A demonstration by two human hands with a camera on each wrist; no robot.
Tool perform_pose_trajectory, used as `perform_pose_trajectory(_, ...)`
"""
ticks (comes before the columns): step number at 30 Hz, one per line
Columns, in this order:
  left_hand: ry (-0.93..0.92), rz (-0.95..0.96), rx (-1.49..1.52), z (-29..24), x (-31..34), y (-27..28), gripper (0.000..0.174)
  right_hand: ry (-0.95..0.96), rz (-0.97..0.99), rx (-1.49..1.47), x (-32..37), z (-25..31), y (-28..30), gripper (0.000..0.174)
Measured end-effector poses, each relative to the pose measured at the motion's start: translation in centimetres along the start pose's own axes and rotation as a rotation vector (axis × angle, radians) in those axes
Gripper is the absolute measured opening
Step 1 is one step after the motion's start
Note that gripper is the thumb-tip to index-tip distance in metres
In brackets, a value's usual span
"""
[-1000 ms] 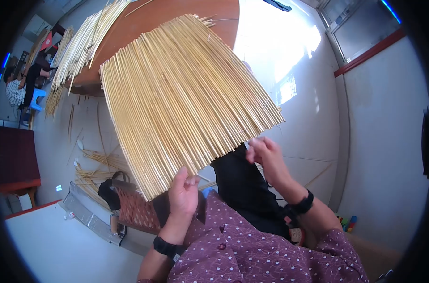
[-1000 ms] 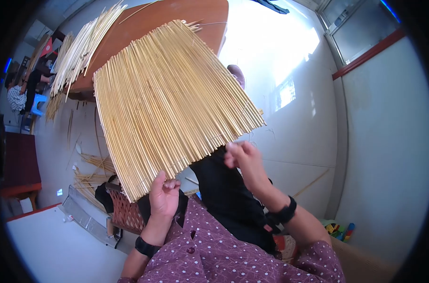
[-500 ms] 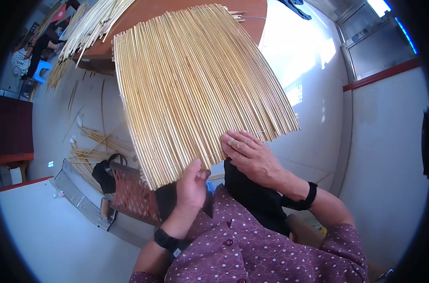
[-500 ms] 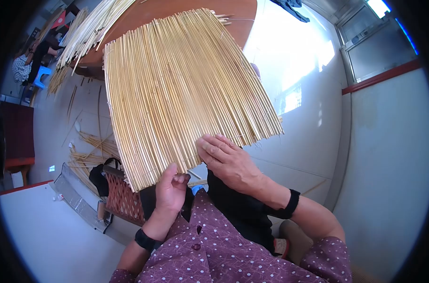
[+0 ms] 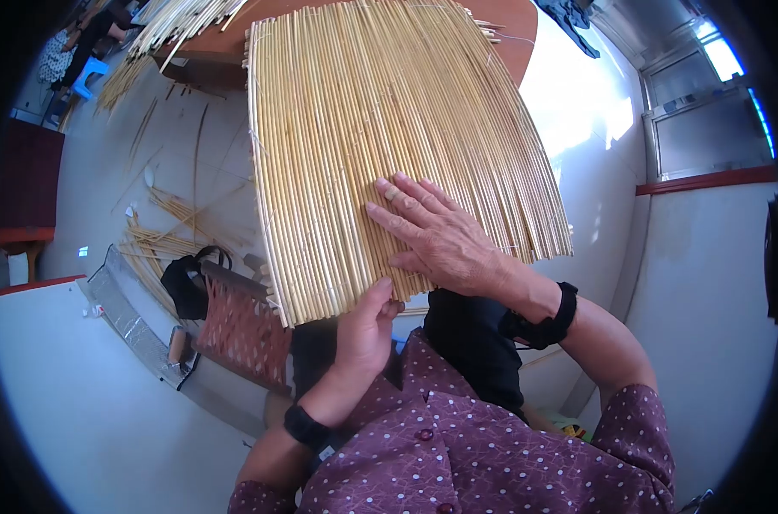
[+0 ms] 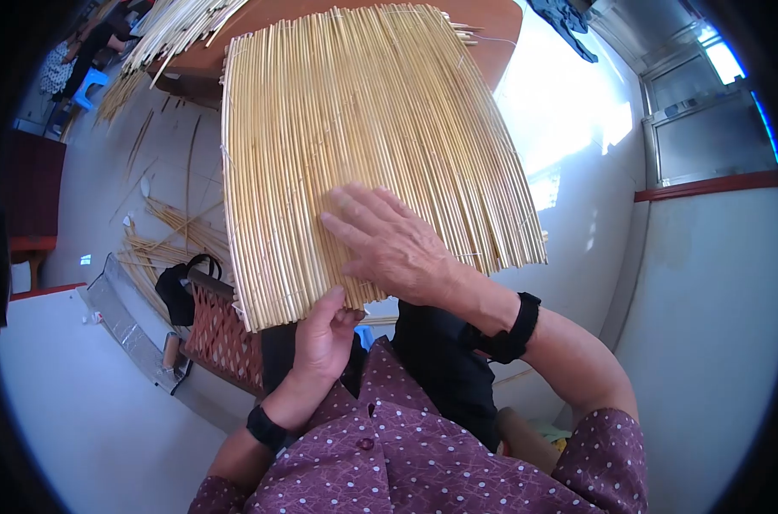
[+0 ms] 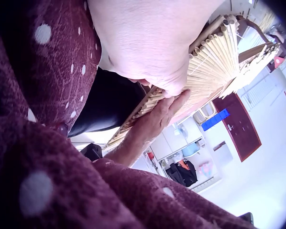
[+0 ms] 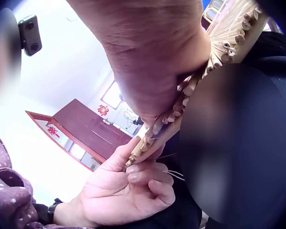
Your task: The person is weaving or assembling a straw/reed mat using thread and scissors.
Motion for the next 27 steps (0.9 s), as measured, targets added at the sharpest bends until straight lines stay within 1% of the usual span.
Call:
perform_pose_trajectory(1, 0.002, -0.007, 0.006, 0.1, 0.1, 0.1, 0.018, 0.006, 0.022, 0.03, 0.0, -0.2, -0.2, 0.071)
perform_pose_trajectory(3, 0.001, -0.01, -0.042, 0.1, 0.1, 0.0, 0.025, 0.013, 0.025, 0.046, -0.1, -0.2, -0.4, 0.071)
perform_pose_trajectory(4, -0.002, -0.009, -0.038, 0.0, 0.1, -0.4, 0.025, 0.021, 0.021, 0.064, -0.1, -0.3, -0.4, 0.07)
perform_pose_trajectory(6, -0.06, 0.012, -0.124, -0.1, 0.5, -1.4, 0.028, 0.024, 0.015, 0.08, 0.1, -0.3, -0.5, 0.07)
perform_pose_trajectory(7, -0.103, 0.048, -0.149, 0.5, 0.2, -1.0, 0.038, 0.026, 0.006, 0.091, 0.0, -0.2, -0.6, 0.07)
perform_pose_trajectory(8, -0.115, 0.033, -0.146, 0.6, 0.1, -0.9, 0.038, 0.044, 0.01, 0.083, -0.1, 0.0, -0.6, 0.07)
perform_pose_trajectory(10, -0.032, 0.034, -0.184, 0.6, -0.1, -1.0, 0.036, 0.014, 0.03, 0.111, -0.2, 0.3, -0.5, 0.07)
perform_pose_trajectory(11, -0.062, 0.009, -0.154, 0.7, -0.1, -1.2, 0.032, 0.036, -0.028, 0.072, -0.3, 0.4, -0.6, 0.063)
perform_pose_trajectory(16, -0.058, 0.033, -0.057, 0.8, -0.2, -0.8, 0.027, 0.032, 0.014, 0.117, -0.8, 1.2, -0.3, 0.064)
perform_pose_trajectory(18, -0.072, 0.037, -0.052, 1.2, -0.3, -0.4, 0.021, 0.075, 0.023, 0.07, -1.3, 1.7, -0.7, 0.066)
perform_pose_trajectory(19, -0.075, 0.031, -0.05, 1.4, -0.3, -0.1, 0.021, 0.083, 0.037, 0.058, -2.0, 2.1, -0.9, 0.068)
perform_pose_trajectory(20, -0.092, 0.072, -0.056, 1.5, -0.5, 0.1, 0.015, 0.088, 0.038, 0.056, -3.0, 2.3, -1.3, 0.068)
perform_pose_trajectory(21, -0.108, 0.115, -0.061, 1.7, -0.6, 0.3, 0.01, 0.168, 0.022, 0.054, -4.2, 2.5, -1.8, 0.071)
perform_pose_trajectory(22, -0.112, 0.112, -0.059, 2.1, -0.6, 0.6, 0.01, 0.247, 0.005, 0.051, -5.2, 2.9, -2.2, 0.075)
perform_pose_trajectory(24, -0.311, 0.109, -0.371, 2.3, -0.4, 0.8, 0.004, 0.274, 0.033, 0.074, -6.8, 3.8, -2.8, 0.076)
perform_pose_trajectory(25, -0.314, 0.101, -0.369, 2.1, -0.4, 0.7, 0.004, 0.29, 0.058, 0.075, -7.4, 4.3, -2.9, 0.077)
perform_pose_trajectory(27, -0.09, 0.077, -0.158, 1.8, -0.2, 0.3, 0.012, 0.301, 0.074, 0.075, -7.7, 4.5, -3.2, 0.078)
Point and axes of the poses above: each hand's wrist, its own x-axis away from the middle knuckle, its own y-axis out of the back of the hand, z = x × y, the point moved 1 cm from there along -x, towards the middle knuckle, and after that the axes turned 8 degrees about -x, right-handed, at the moved point
